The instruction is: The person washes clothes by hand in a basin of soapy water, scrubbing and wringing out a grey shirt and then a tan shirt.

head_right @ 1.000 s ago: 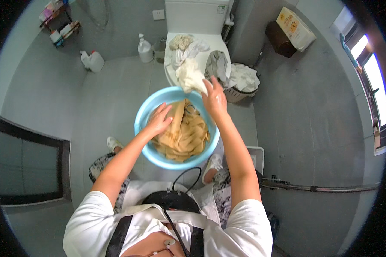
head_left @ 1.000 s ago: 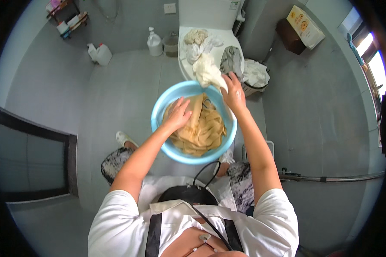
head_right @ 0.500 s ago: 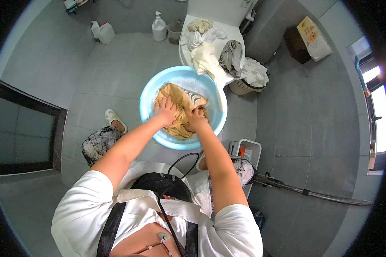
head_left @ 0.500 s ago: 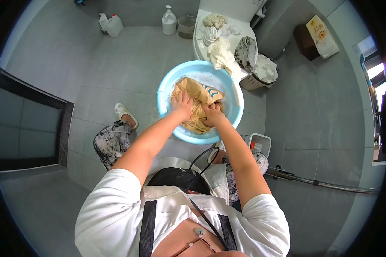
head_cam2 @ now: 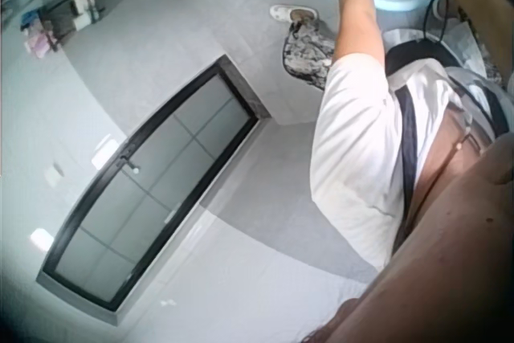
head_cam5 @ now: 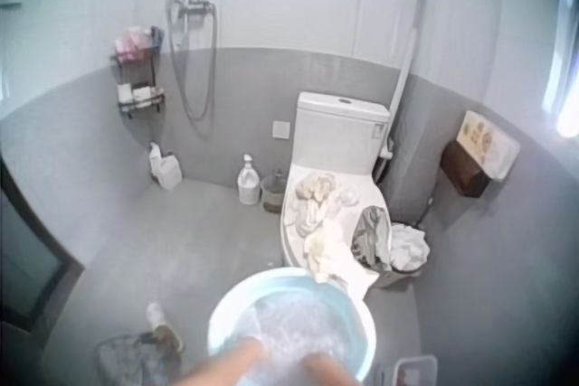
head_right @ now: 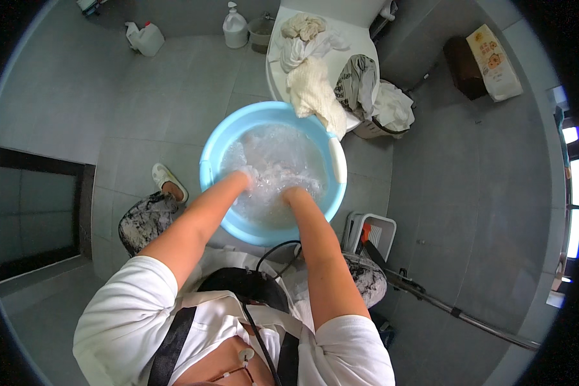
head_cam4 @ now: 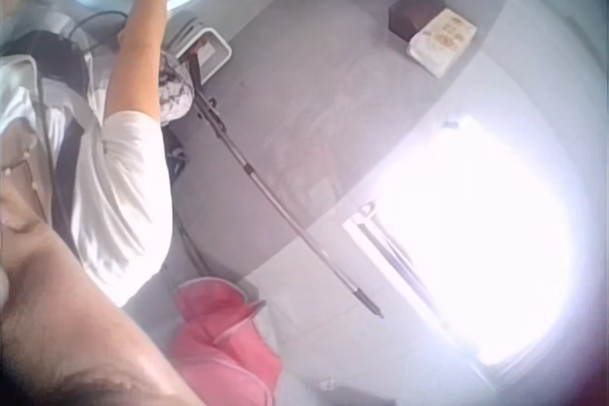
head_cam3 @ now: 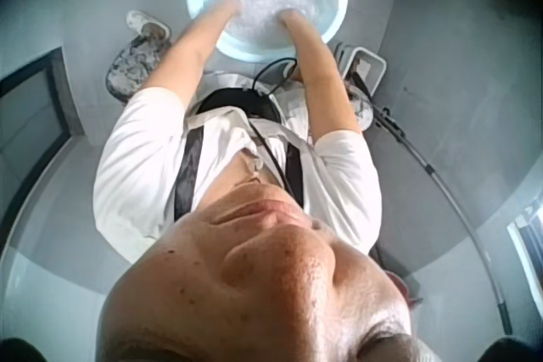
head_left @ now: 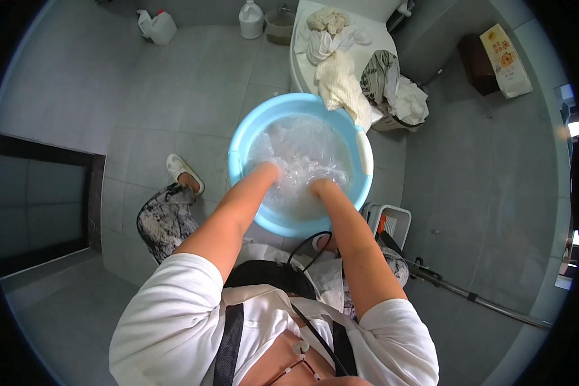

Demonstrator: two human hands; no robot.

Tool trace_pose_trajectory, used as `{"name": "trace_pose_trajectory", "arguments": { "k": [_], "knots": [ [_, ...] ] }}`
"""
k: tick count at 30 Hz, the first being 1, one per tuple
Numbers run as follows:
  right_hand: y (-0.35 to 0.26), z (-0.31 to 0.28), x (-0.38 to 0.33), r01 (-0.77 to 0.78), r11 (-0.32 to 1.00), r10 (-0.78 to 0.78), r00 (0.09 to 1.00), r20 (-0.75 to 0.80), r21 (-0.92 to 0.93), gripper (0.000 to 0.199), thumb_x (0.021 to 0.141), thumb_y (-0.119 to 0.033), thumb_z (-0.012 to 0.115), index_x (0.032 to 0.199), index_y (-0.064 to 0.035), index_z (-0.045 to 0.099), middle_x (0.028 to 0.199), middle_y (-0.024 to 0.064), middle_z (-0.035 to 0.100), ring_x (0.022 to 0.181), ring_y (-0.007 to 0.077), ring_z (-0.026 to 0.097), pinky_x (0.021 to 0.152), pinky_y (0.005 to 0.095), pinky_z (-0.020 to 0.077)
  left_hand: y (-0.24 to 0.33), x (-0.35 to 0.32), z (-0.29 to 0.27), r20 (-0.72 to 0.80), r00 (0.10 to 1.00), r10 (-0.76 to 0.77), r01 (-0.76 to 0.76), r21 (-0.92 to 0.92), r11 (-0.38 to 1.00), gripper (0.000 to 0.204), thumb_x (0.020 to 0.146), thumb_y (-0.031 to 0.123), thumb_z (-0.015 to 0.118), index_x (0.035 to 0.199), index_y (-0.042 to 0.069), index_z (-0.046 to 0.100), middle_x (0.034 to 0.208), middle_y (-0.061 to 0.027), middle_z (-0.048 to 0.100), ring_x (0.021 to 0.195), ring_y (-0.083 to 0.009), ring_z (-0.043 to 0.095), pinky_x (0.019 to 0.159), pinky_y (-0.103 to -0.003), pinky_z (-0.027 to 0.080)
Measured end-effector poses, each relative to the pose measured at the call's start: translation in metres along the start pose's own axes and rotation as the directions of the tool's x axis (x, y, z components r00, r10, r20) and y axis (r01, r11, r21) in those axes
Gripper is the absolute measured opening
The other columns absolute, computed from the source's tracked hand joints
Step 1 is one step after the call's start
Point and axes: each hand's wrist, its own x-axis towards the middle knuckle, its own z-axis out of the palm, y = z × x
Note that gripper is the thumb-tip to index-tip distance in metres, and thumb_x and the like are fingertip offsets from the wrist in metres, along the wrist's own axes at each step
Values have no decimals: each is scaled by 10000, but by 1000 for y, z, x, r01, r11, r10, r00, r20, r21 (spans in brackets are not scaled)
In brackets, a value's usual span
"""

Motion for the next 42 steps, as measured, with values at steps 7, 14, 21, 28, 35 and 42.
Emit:
{"name": "trace_pose_trajectory", "arguments": {
  "k": [7, 14, 21, 28, 35, 42],
  "knots": [
    [-3, -3, 2, -7, 1000, 8, 999, 40, -27, 342, 753, -108, 442, 1054, -43, 591, 1149, 145, 539, 1076, 276, 508, 908, 390, 395, -10, 24, 22, -143, 990, -9, 19, 69, 997, 312, 747, 257, 559, 1003, 94, 633, 1094, -131, 574, 1007, -302, 549, 840, -417, 434],
    [12, -28, -36, -10, 942, 195, 829, -523, 335, 217, 738, -170, 512, 846, -33, 641, 921, 226, 593, 902, 331, 569, 793, 394, 452, 13, -37, 19, -556, 823, 116, -5, 196, 981, 328, 763, 180, 551, 1085, 119, 563, 1138, -128, 525, 1090, -280, 477, 922, -438, 351],
    [21, -29, -37, 114, 957, 185, 476, -860, 269, 421, 705, -120, 624, 1108, -106, 502, 987, 178, 568, 939, 341, 549, 785, 407, 456, -4, -79, 41, -689, 686, 233, -182, 147, 972, 285, 774, 139, 527, 1055, 101, 558, 1122, -106, 517, 1031, -292, 505, 840, -399, 417],
    [-16, -24, -38, 21, 988, 93, 717, -691, 154, 275, 777, -233, 562, 1029, -122, 560, 938, 158, 605, 844, 332, 591, 750, 410, 473, -15, -88, 57, -884, 423, 202, -508, -47, 860, 282, 784, 110, 501, 1062, 79, 533, 1109, -103, 520, 980, -323, 520, 830, -401, 430],
    [-13, -113, -133, 387, 901, 31, 390, -920, 194, 253, 788, -287, 568, 809, -37, 598, 739, 194, 590, 722, 336, 568, 630, 399, 432, -17, -82, 61, -924, 325, 200, -610, -43, 791, 639, 730, 104, 589, 1281, -15, 289, 1224, -249, 391, 1127, -373, 408, 937, -367, 358],
    [-23, -171, -202, 832, 390, 204, 339, -918, 394, 245, 867, -247, 530, 846, -7, 566, 712, -6, 528, 647, 73, 445, 583, 240, 384, -23, -61, 58, -956, 258, 141, -750, -107, 653, 667, 723, 141, 606, 1287, -15, 285, 1247, -225, 378, 1124, -332, 414, 941, -365, 349]
  ]
}}
